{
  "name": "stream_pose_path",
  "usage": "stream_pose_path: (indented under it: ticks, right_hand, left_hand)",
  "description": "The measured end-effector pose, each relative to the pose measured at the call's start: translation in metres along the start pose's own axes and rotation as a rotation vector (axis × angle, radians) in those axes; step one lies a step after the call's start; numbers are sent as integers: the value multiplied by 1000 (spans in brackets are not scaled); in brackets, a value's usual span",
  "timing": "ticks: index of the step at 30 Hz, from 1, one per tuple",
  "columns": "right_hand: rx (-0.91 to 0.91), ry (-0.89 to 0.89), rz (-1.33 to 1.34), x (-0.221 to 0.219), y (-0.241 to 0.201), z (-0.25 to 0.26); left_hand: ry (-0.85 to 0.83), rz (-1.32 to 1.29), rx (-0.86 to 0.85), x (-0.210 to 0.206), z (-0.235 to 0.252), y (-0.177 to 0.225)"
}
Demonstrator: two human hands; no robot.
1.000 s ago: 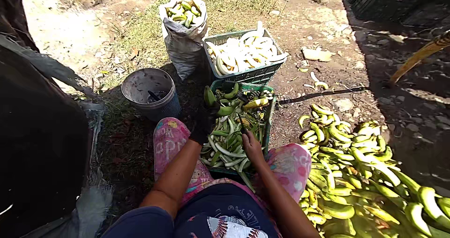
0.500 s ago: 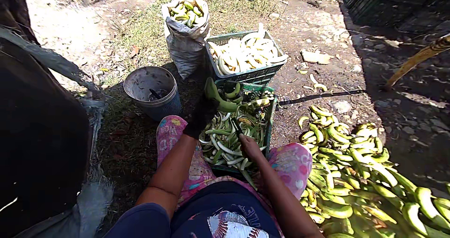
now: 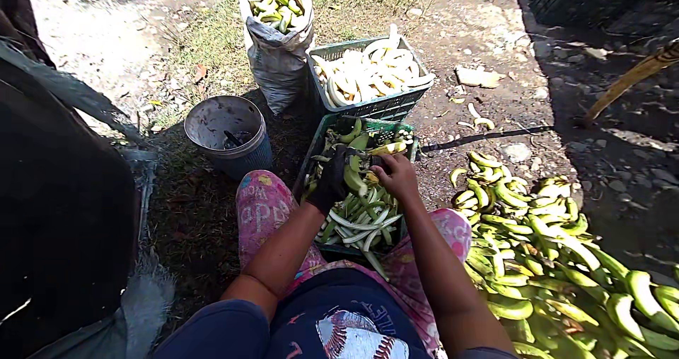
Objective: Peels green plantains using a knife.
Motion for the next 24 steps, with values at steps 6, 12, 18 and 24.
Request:
stream_pose_path:
  ticks: [6, 12, 18, 24]
  right_hand:
    - [-299, 83, 120, -9, 5, 2]
    - [-83, -168, 244, -14, -28, -50]
    - [37, 233, -65, 28, -12, 6]
    - [-83, 116, 13, 6, -31, -9]
  left_hand:
    - [-64, -421, 54, 2, 8, -34]
    - [226, 271, -322, 39, 16, -1]
    - [-42, 195, -200, -3, -21, 14]
    - [172, 149, -126, 24, -7, -21]
Point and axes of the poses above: each hand's wrist, its own z-axis towards the middle knuckle, its own x-axis out of the back of the hand, y = z × x, the point moved 3 cm from there along z, towards the middle knuckle, and after that the axes turned 3 degrees about x, right-handed, at the moved point
